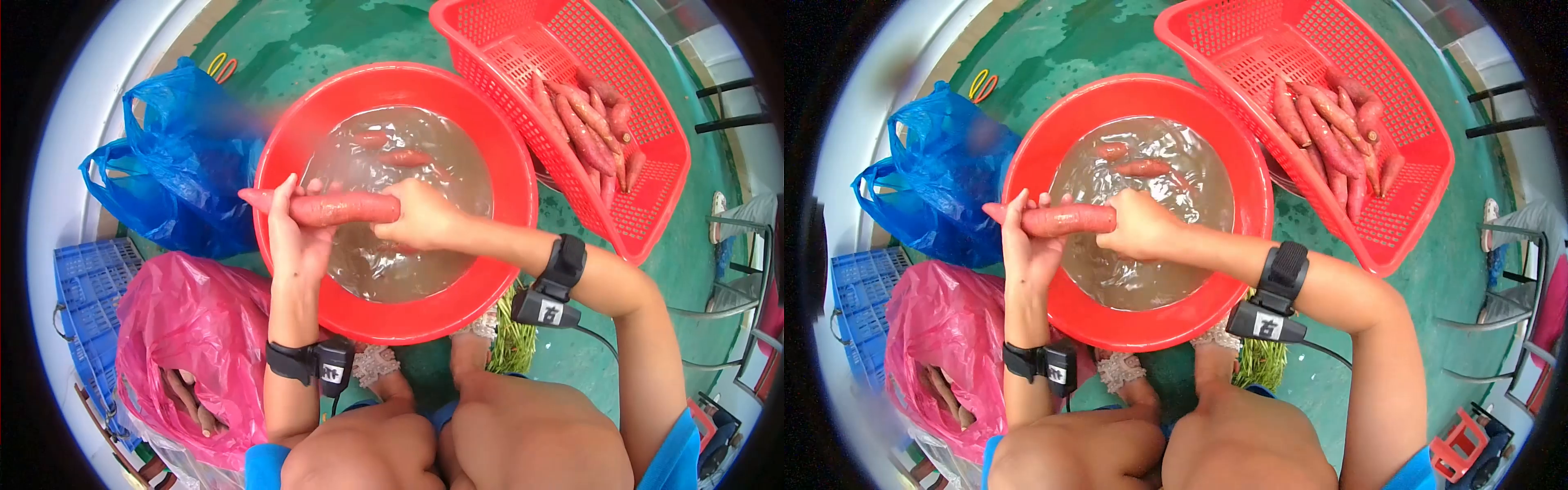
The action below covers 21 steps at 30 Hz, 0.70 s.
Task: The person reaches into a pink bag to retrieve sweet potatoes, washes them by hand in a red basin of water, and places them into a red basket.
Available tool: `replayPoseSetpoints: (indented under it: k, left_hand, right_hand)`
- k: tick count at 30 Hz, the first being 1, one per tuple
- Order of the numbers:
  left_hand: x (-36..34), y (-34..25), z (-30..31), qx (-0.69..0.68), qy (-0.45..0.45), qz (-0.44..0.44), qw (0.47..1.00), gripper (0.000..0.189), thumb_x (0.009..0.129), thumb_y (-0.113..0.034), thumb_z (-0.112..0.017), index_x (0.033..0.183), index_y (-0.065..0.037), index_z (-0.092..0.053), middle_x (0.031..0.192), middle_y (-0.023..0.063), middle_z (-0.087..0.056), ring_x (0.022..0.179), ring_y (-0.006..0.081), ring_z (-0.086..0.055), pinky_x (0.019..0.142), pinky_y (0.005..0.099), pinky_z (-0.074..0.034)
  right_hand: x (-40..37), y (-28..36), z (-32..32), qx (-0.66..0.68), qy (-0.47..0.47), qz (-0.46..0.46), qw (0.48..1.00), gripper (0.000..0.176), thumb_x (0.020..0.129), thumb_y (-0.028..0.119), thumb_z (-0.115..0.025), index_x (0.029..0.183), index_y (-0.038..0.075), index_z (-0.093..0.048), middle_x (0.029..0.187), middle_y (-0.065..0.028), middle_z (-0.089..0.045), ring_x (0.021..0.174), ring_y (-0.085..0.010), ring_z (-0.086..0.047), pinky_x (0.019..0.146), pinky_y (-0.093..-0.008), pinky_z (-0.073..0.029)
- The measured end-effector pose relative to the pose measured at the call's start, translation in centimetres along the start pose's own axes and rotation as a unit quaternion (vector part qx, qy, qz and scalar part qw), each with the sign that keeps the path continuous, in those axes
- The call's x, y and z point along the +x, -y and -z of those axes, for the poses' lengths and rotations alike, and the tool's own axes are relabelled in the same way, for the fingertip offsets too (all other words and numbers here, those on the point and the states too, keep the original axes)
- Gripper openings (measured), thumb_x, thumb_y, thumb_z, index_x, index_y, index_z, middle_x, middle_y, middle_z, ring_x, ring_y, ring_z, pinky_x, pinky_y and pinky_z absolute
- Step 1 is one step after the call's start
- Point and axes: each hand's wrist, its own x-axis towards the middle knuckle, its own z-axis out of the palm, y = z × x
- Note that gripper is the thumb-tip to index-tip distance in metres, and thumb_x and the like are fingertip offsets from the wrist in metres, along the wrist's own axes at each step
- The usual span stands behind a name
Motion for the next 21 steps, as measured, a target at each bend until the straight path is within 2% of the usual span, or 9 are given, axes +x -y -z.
replayPoseSetpoints:
  k: [2, 4, 7, 8, 12, 16, 18, 20, 21]
  left_hand:
    - [0.2, -0.5, 0.3, -0.098, 0.003, 0.039, 0.994, 0.01, 0.079, -0.015, -0.052, 0.073, -0.009, -0.046, 0.067, 0.0031, -0.051, 0.071, 0.0167, -0.055, 0.081, 0.0376, -0.042]
    - [0.5, -1.2, 1.0, -0.158, 0.158, 0.046, 0.974, 0.015, 0.077, -0.008, -0.051, 0.065, -0.009, -0.043, 0.059, 0.0003, -0.045, 0.064, 0.0143, -0.05, 0.08, 0.0355, -0.041]
    - [0.5, -1.6, 0.9, -0.155, 0.218, 0.014, 0.963, 0.014, 0.074, -0.009, -0.051, 0.063, -0.01, -0.042, 0.056, -0.0021, -0.041, 0.061, 0.0124, -0.045, 0.083, 0.0339, -0.039]
    - [0.4, -1.7, 0.7, -0.153, 0.24, -0.007, 0.959, 0.014, 0.074, -0.009, -0.051, 0.063, -0.01, -0.041, 0.056, -0.0025, -0.041, 0.062, 0.0121, -0.046, 0.083, 0.0337, -0.038]
    - [0.0, -1.6, 0.1, -0.186, 0.367, 0.027, 0.911, 0.018, 0.077, -0.012, -0.047, 0.062, -0.013, -0.038, 0.054, -0.0046, -0.039, 0.06, 0.0104, -0.043, 0.082, 0.0337, -0.038]
    - [-0.5, -1.2, -0.4, -0.177, 0.289, 0.039, 0.94, 0.02, 0.079, -0.016, -0.047, 0.061, -0.013, -0.038, 0.053, -0.0049, -0.038, 0.055, 0.0108, -0.043, 0.073, 0.0329, -0.04]
    - [-0.8, -0.7, -0.8, -0.175, 0.186, 0.039, 0.966, 0.018, 0.079, -0.015, -0.049, 0.064, -0.013, -0.039, 0.053, -0.0045, -0.039, 0.052, 0.0116, -0.043, 0.07, 0.0332, -0.041]
    - [-1.1, -0.6, -1.2, -0.152, 0.033, -0.017, 0.988, 0.015, 0.077, -0.013, -0.052, 0.068, -0.012, -0.04, 0.053, -0.0041, -0.039, 0.051, 0.0116, -0.043, 0.069, 0.0335, -0.041]
    - [-1.3, -0.4, -1.1, -0.166, 0.027, -0.041, 0.985, 0.016, 0.076, -0.011, -0.055, 0.07, -0.011, -0.039, 0.055, -0.0024, -0.04, 0.054, 0.0129, -0.043, 0.071, 0.0345, -0.041]
  right_hand:
    - [0.1, -0.6, -1.4, -0.086, -0.117, 0.039, 0.989, 0.023, 0.065, 0.017, -0.062, 0.074, -0.004, -0.057, 0.061, -0.0126, -0.058, 0.061, -0.0179, -0.059, 0.056, -0.0313, -0.046]
    - [0.0, 0.6, -1.4, -0.054, -0.121, 0.079, 0.988, 0.021, 0.065, 0.017, -0.062, 0.072, -0.003, -0.057, 0.058, -0.0101, -0.057, 0.054, -0.0176, -0.057, 0.051, -0.0303, -0.044]
    - [-0.5, 2.5, 1.1, 0.218, 0.183, -0.128, 0.95, 0.017, 0.071, 0.012, -0.059, 0.059, 0.007, -0.047, 0.043, 0.0028, -0.038, 0.031, -0.0073, -0.033, 0.029, -0.0235, -0.024]
    - [-0.4, 2.1, 1.4, 0.22, 0.186, -0.122, 0.95, 0.017, 0.071, 0.012, -0.059, 0.059, 0.007, -0.047, 0.043, 0.0028, -0.038, 0.031, -0.0073, -0.033, 0.029, -0.0235, -0.024]
    - [-0.5, 0.8, 1.5, 0.474, 0.47, -0.207, 0.716, 0.029, 0.078, 0.013, -0.05, 0.054, 0.013, -0.033, 0.041, 0.0034, -0.03, 0.027, -0.0043, -0.022, 0.026, -0.0195, -0.017]
    - [-0.3, -0.1, 0.8, 0.49, 0.489, -0.18, 0.699, 0.031, 0.079, 0.012, -0.048, 0.052, 0.013, -0.031, 0.04, 0.0029, -0.027, 0.027, -0.0042, -0.02, 0.026, -0.0196, -0.015]
    - [-0.1, -0.1, 0.6, 0.49, 0.473, -0.212, 0.701, 0.028, 0.076, 0.012, -0.051, 0.053, 0.011, -0.034, 0.041, 0.0024, -0.029, 0.028, -0.0046, -0.022, 0.026, -0.02, -0.018]
    - [-0.4, 0.9, 0.5, 0.29, 0.242, -0.227, 0.898, 0.022, 0.072, 0.013, -0.057, 0.056, 0.009, -0.042, 0.043, 0.002, -0.033, 0.03, -0.0048, -0.026, 0.028, -0.0198, -0.022]
    - [-0.5, 1.4, 0.3, 0.15, 0.141, -0.172, 0.963, 0.014, 0.069, 0.013, -0.06, 0.063, 0.005, -0.05, 0.046, -0.006, -0.047, 0.034, -0.0161, -0.045, 0.033, -0.0291, -0.036]
